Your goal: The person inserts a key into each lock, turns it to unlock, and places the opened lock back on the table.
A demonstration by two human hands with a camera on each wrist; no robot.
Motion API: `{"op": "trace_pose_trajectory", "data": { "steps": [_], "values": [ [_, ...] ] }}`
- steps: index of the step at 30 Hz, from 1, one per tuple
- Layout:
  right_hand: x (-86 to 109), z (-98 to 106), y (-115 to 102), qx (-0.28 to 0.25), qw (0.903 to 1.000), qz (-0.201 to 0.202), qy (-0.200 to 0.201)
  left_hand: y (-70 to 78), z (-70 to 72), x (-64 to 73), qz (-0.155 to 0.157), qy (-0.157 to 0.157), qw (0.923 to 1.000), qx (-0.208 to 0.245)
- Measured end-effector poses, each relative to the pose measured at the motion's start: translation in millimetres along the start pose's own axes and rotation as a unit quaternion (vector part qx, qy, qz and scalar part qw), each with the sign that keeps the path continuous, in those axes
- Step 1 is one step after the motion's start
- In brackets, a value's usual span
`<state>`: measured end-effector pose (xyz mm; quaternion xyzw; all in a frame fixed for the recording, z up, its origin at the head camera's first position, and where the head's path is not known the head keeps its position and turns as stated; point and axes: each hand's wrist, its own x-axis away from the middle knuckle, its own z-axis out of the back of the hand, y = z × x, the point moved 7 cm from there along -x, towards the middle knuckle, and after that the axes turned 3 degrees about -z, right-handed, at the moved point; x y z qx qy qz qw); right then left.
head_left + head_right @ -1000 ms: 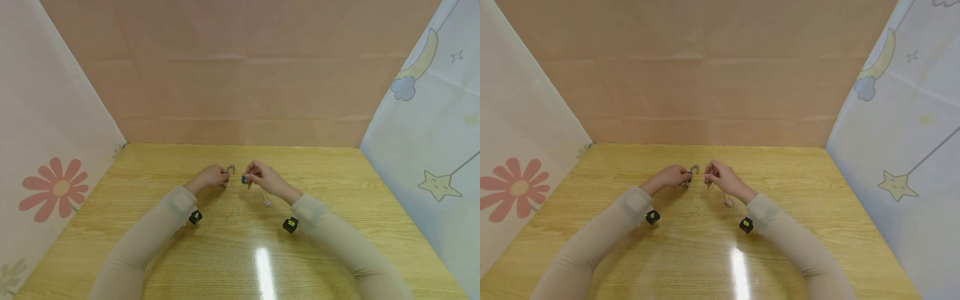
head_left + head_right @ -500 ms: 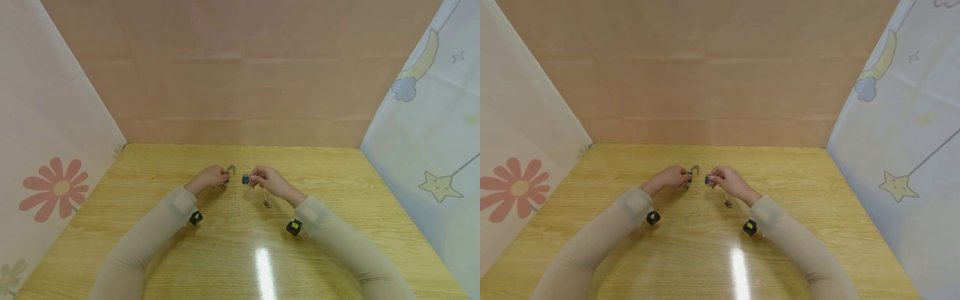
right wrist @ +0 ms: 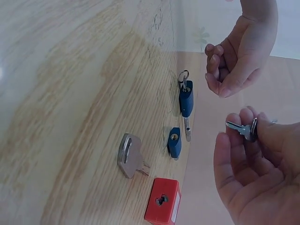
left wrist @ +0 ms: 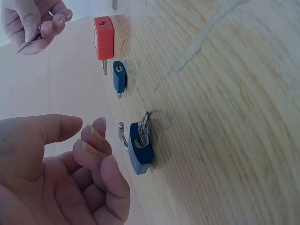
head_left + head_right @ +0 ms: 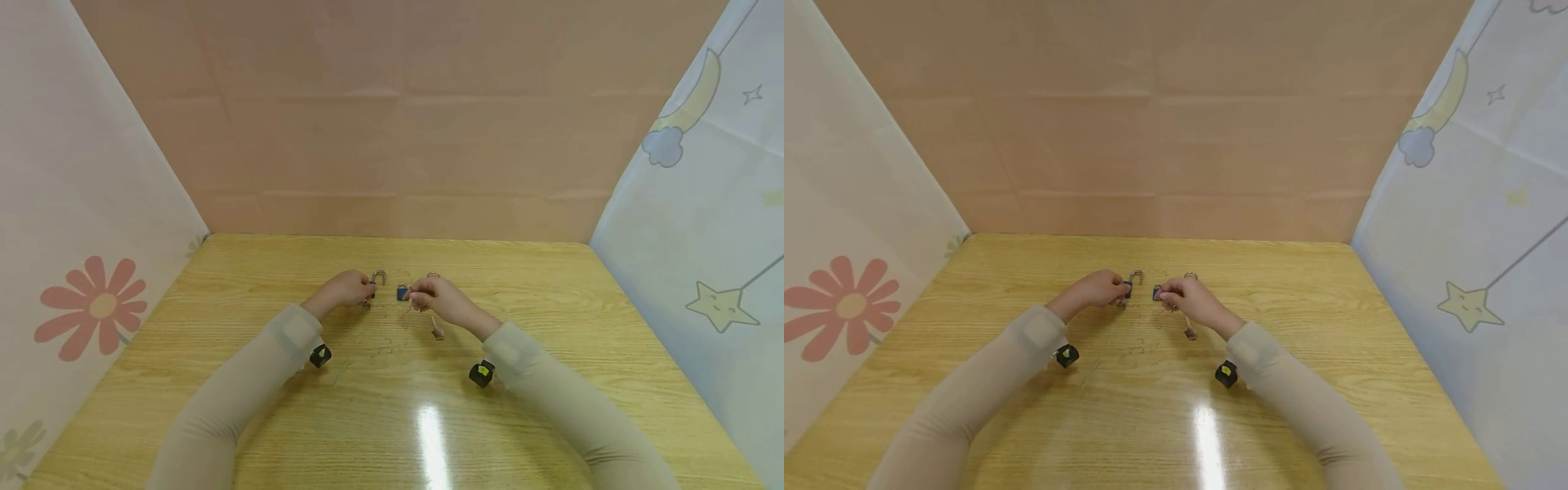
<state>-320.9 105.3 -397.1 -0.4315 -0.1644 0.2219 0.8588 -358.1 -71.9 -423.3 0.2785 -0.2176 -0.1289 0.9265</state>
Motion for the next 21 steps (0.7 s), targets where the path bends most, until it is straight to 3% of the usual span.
{"op": "trace_pose_trajectory", "data": {
  "steps": [8,14,21],
  "values": [
    [4.9,7.1,1.0,0.025,0.9993,0.011,0.024,2.6,0.7,3.9,-0.005,0.003,0.9999,0.012],
    [9.8,7.3,4.5,0.0,0.9998,0.008,0.016,4.0,0.4,5.5,-0.004,0.006,0.9999,0.012],
    [30.1,9.2,-28.3,-0.031,0.9995,-0.007,0.0,5.7,-0.9,5.7,0.001,0.004,1.0,0.007]
  ]
}}
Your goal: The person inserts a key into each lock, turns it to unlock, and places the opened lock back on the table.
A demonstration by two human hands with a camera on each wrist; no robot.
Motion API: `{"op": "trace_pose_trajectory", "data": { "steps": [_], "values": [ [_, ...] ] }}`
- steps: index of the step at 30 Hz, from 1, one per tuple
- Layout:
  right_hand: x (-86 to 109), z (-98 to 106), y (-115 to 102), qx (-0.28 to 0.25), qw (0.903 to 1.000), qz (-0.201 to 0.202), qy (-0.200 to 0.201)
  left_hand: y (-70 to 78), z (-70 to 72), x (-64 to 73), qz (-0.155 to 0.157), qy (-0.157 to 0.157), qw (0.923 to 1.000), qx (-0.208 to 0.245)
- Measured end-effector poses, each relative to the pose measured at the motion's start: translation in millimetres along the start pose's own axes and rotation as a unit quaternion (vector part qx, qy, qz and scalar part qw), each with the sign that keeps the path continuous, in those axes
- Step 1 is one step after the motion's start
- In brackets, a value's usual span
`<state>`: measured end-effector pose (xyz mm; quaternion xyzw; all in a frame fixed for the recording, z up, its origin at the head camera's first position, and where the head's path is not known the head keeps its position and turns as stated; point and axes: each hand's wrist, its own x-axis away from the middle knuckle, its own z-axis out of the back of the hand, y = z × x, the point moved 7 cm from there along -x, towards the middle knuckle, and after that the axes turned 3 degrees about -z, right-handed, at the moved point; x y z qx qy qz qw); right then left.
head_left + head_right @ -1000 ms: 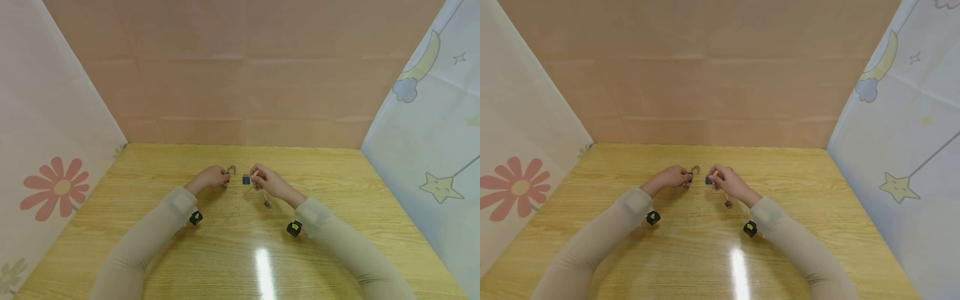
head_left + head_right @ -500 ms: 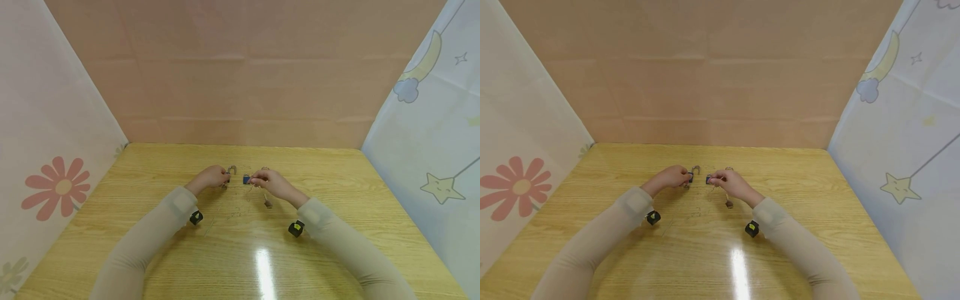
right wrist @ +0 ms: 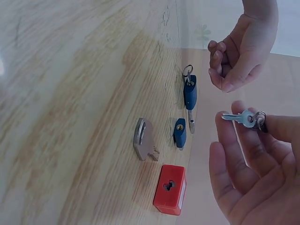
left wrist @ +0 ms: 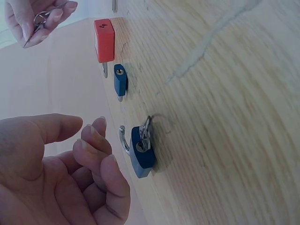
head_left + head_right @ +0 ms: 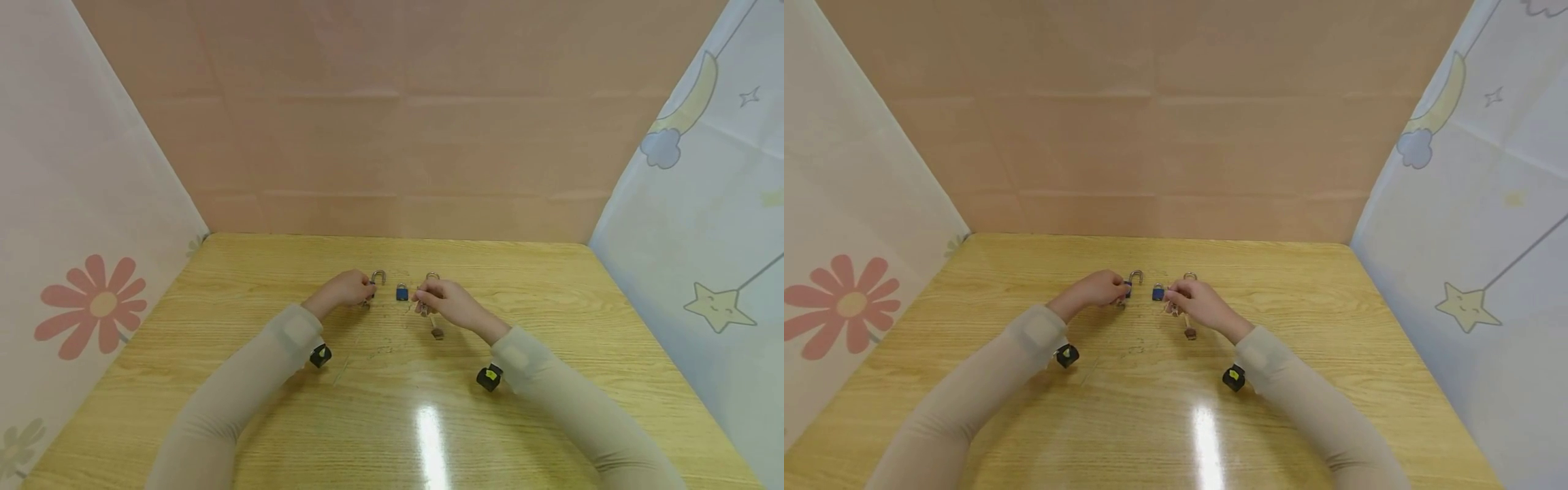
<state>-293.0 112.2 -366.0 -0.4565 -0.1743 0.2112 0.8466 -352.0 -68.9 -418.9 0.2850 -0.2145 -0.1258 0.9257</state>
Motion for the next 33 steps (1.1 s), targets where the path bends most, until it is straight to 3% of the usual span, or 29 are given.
{"op": "trace_pose_trajectory", "data": {
  "steps": [5,11,19,22,27,33],
  "values": [
    [-2.8,-0.2,2.5,-0.008,0.9999,-0.01,-0.009,2.4,-1.2,-5.9,-0.007,-0.003,1.0,0.003],
    [-5.1,0.5,2.4,-0.02,0.9997,-0.011,-0.013,21.9,-0.7,-14.1,-0.02,0.0,0.9997,-0.012],
    [-6.3,-2.1,3.1,-0.01,0.9998,0.001,-0.019,40.3,-19.2,-32.1,-0.004,-0.023,0.9997,0.006],
    [-10.4,-4.7,11.4,-0.012,0.9997,0.001,-0.022,42.1,-25.4,-36.8,0.01,-0.009,0.9998,-0.016],
    [-20.9,-6.8,33.6,-0.019,0.9997,0.004,-0.017,39.3,-33.9,-42.1,0.059,0.022,0.9977,-0.023],
    [-23.8,-8.6,37.3,-0.012,0.9998,0.014,-0.007,37.2,-41.8,-47.4,0.094,0.06,0.9934,-0.028]
  ]
}}
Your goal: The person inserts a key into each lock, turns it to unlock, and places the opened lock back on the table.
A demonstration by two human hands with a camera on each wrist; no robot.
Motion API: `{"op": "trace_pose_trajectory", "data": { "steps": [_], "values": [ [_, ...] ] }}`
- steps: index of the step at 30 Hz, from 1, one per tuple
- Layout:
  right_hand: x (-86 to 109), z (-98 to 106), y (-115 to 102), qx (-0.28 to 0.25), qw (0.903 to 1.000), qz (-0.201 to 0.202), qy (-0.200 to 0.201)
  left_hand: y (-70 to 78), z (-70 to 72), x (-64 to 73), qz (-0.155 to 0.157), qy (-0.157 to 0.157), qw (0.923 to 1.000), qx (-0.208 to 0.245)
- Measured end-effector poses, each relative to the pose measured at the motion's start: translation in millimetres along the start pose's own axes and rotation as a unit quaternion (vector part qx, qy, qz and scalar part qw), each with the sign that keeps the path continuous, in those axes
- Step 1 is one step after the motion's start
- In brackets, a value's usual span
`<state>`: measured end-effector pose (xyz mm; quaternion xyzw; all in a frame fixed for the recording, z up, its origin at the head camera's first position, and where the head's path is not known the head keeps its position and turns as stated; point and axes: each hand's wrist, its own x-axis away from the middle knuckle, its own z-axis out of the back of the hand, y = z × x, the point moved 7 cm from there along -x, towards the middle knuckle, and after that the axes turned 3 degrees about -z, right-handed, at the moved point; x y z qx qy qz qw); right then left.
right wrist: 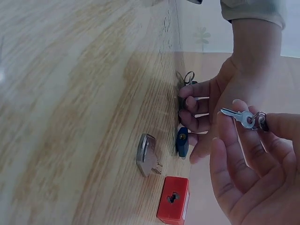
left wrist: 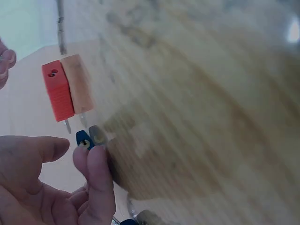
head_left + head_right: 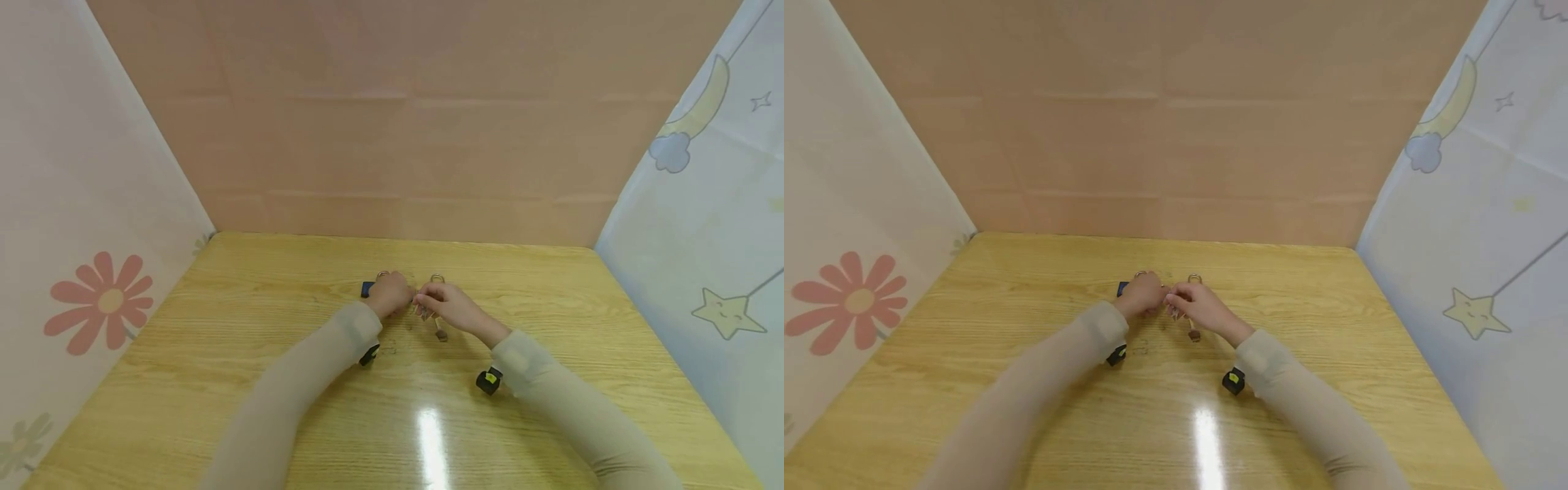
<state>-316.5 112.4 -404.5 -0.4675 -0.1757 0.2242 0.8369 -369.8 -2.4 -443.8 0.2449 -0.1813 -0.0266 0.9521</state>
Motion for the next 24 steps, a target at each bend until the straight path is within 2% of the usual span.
{"op": "trace_pose_trajectory", "data": {
  "steps": [3,7,16,19,21,23,24],
  "values": [
    [0.6,-0.2,-1.7,0.002,1.0,0.006,0.0,0.5,-1.2,-1.7,0.009,0.02,0.9996,-0.018],
    [2.2,0.6,-2.0,0.008,0.9999,0.007,-0.001,0.6,-2.5,-3.0,0.012,0.029,0.9988,-0.038],
    [4.4,3.5,0.6,0.006,1.0,-0.005,0.002,-3.9,-3.2,-2.7,-0.015,-0.001,0.9997,-0.018],
    [4.5,3.9,1.0,0.009,0.9999,-0.004,0.003,-6.7,-2.1,-4.1,-0.035,-0.01,0.9993,-0.013],
    [4.7,4.6,1.0,0.008,0.9999,-0.006,0.004,-9.2,-0.5,-4.6,-0.05,-0.013,0.9984,0.022],
    [4.8,5.0,1.3,0.004,1.0,-0.007,0.002,-11.9,1.1,-4.3,-0.063,-0.018,0.9935,0.093],
    [4.9,5.1,1.2,0.002,1.0,-0.009,0.001,-13.1,2.3,-3.3,-0.066,-0.021,0.9879,0.139]
  ]
}}
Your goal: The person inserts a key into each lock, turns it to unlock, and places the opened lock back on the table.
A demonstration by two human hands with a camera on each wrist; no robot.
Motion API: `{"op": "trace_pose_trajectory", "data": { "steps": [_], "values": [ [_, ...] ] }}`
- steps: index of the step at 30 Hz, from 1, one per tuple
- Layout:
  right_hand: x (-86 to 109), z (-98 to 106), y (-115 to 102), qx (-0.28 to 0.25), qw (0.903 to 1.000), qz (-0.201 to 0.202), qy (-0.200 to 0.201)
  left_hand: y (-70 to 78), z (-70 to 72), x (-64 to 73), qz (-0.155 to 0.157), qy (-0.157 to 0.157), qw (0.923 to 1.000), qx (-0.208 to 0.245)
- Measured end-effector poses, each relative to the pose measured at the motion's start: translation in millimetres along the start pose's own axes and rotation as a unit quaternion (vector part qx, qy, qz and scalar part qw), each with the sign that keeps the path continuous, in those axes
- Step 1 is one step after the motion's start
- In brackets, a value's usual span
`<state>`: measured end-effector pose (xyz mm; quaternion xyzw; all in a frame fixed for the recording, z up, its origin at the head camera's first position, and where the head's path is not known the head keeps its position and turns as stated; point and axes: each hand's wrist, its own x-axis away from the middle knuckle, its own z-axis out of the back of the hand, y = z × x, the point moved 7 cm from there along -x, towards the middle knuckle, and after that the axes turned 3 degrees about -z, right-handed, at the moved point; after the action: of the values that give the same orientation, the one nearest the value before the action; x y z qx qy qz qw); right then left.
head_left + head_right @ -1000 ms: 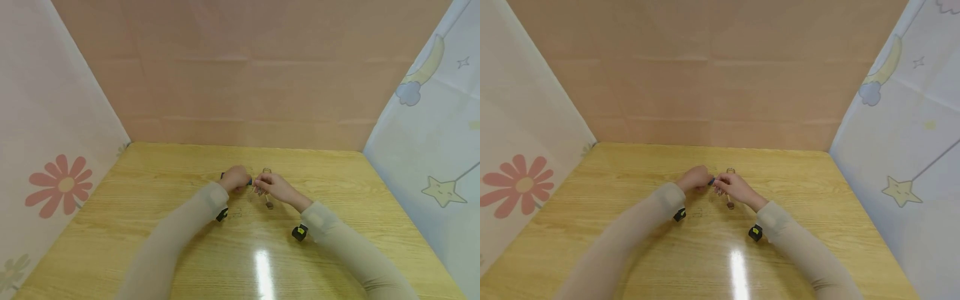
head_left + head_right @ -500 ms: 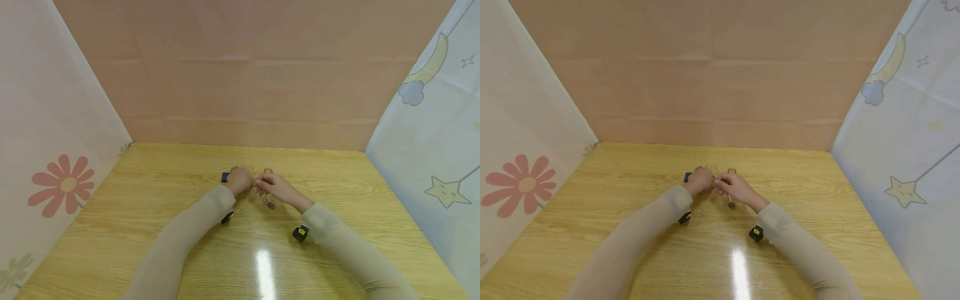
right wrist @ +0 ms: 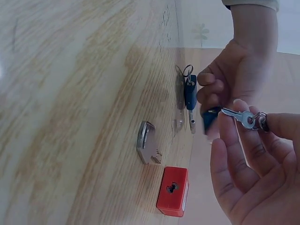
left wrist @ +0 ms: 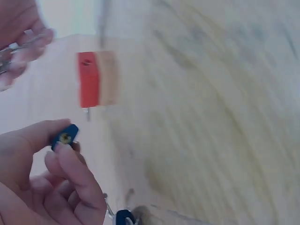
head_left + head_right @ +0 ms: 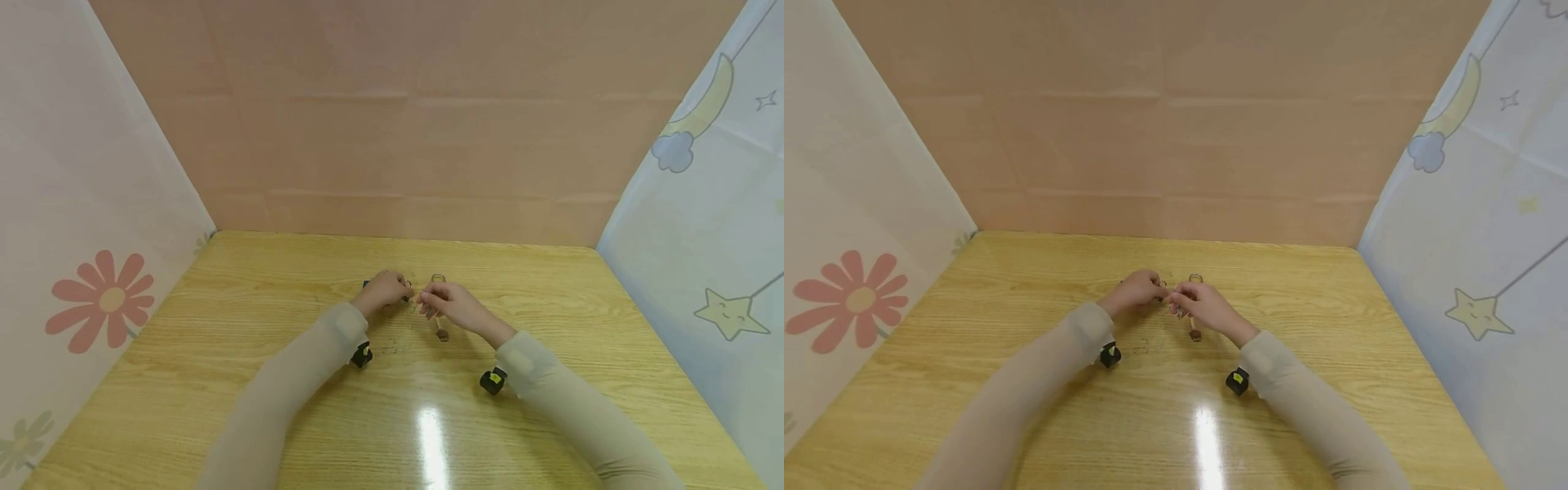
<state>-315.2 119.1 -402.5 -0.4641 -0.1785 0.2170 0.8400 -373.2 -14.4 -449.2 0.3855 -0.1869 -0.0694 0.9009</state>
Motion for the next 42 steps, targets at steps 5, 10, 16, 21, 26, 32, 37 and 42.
{"op": "trace_pose_trajectory", "data": {
  "steps": [5,10,16,21,26,32,37,42],
  "values": [
    [1.4,0.4,1.1,-0.004,1.0,0.0,-0.005,4.9,8.2,11.9,-0.009,0.001,0.9769,0.214],
    [1.2,0.8,0.0,0.003,1.0,-0.001,-0.002,12.8,15.5,25.3,0.0,0.001,0.9529,0.303],
    [0.4,-0.5,0.3,-0.002,1.0,0.007,-0.006,13.7,18.6,33.0,0.031,0.004,0.9317,0.362],
    [0.3,-2.1,1.0,-0.009,0.9998,0.01,-0.012,12.2,17.3,34.9,0.054,0.003,0.9197,0.389],
    [0.5,-2.7,3.0,-0.004,0.9999,0.004,-0.011,10.3,14.8,35.1,0.073,-0.005,0.911,0.406],
    [1.0,-2.5,5.2,0.009,0.9999,-0.004,-0.008,11.3,11.5,35.5,0.081,-0.021,0.9007,0.426],
    [1.5,-2.6,5.4,0.008,1.0,-0.001,-0.004,14.9,7.2,36.9,0.093,-0.034,0.8677,0.487],
    [1.2,-2.6,7.4,0.015,0.9999,-0.003,-0.003,18.3,1.3,38.9,0.117,-0.057,0.8115,0.57]
  ]
}}
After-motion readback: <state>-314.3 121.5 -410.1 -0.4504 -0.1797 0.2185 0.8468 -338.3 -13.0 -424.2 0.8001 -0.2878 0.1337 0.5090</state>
